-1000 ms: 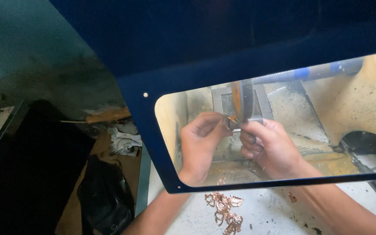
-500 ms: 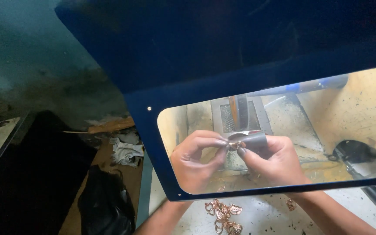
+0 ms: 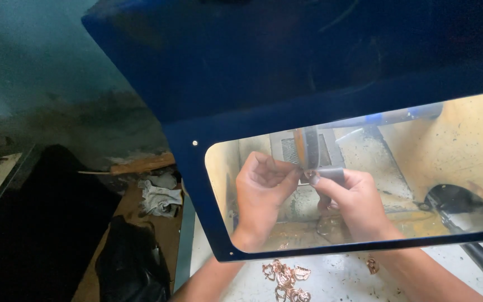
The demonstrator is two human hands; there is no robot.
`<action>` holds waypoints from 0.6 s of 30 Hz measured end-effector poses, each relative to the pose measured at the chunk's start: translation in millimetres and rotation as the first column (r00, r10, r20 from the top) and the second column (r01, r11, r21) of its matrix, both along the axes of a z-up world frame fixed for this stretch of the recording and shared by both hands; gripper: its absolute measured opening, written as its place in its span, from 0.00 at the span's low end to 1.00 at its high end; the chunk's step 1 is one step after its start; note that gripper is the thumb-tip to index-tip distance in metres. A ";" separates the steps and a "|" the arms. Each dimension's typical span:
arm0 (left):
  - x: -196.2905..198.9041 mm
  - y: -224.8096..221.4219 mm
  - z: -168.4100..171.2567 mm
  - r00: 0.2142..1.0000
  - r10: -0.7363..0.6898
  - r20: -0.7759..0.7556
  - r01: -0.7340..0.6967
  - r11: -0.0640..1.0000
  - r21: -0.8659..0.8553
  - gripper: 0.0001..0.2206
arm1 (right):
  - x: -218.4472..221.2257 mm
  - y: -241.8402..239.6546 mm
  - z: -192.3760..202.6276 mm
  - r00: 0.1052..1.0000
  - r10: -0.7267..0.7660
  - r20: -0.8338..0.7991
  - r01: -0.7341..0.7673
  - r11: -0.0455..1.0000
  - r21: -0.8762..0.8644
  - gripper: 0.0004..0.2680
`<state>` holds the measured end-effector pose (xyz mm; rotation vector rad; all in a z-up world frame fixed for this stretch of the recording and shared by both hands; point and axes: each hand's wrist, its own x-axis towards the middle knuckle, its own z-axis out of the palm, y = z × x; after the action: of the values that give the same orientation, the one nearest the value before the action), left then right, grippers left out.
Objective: Polishing small jewelry components using a bench polisher inside a protective dust-collection box.
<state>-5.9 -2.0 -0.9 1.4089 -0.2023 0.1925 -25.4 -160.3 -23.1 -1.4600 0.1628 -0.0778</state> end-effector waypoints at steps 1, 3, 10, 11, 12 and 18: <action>3.0 -1.2 -2.5 0.997 -0.028 -0.070 0.024 0.998 -0.059 0.14 | 4.3 -1.0 -7.1 0.999 0.005 -0.039 -0.002 0.997 0.078 0.09; 0.3 -1.8 7.3 0.989 -0.041 -0.141 0.031 0.997 -0.069 0.14 | 7.6 -1.3 -14.3 0.998 0.047 -0.039 -0.039 0.984 0.171 0.10; 4.5 0.0 11.4 0.935 -0.122 -0.334 0.074 0.986 -0.150 0.16 | 13.7 2.8 -19.0 0.986 0.169 -0.005 -0.143 0.847 0.512 0.08; 6.4 0.5 7.0 0.934 -0.121 -0.335 0.074 0.986 -0.150 0.16 | 15.0 2.8 -19.0 0.985 0.170 -0.006 -0.143 0.846 0.513 0.08; 8.5 0.7 2.3 0.932 -0.135 -0.338 0.079 0.981 -0.175 0.15 | 16.4 2.4 -19.1 0.980 0.197 -0.002 -0.166 0.835 0.524 0.10; 10.8 1.2 -5.0 0.930 -0.136 -0.341 0.070 0.978 -0.198 0.14 | 21.3 0.6 -26.8 0.974 0.224 -0.031 -0.169 0.813 0.558 0.07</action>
<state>4.9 -0.8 -5.9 1.2217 0.0393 -0.1290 -4.2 -159.7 -49.9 -0.8886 0.0979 0.1990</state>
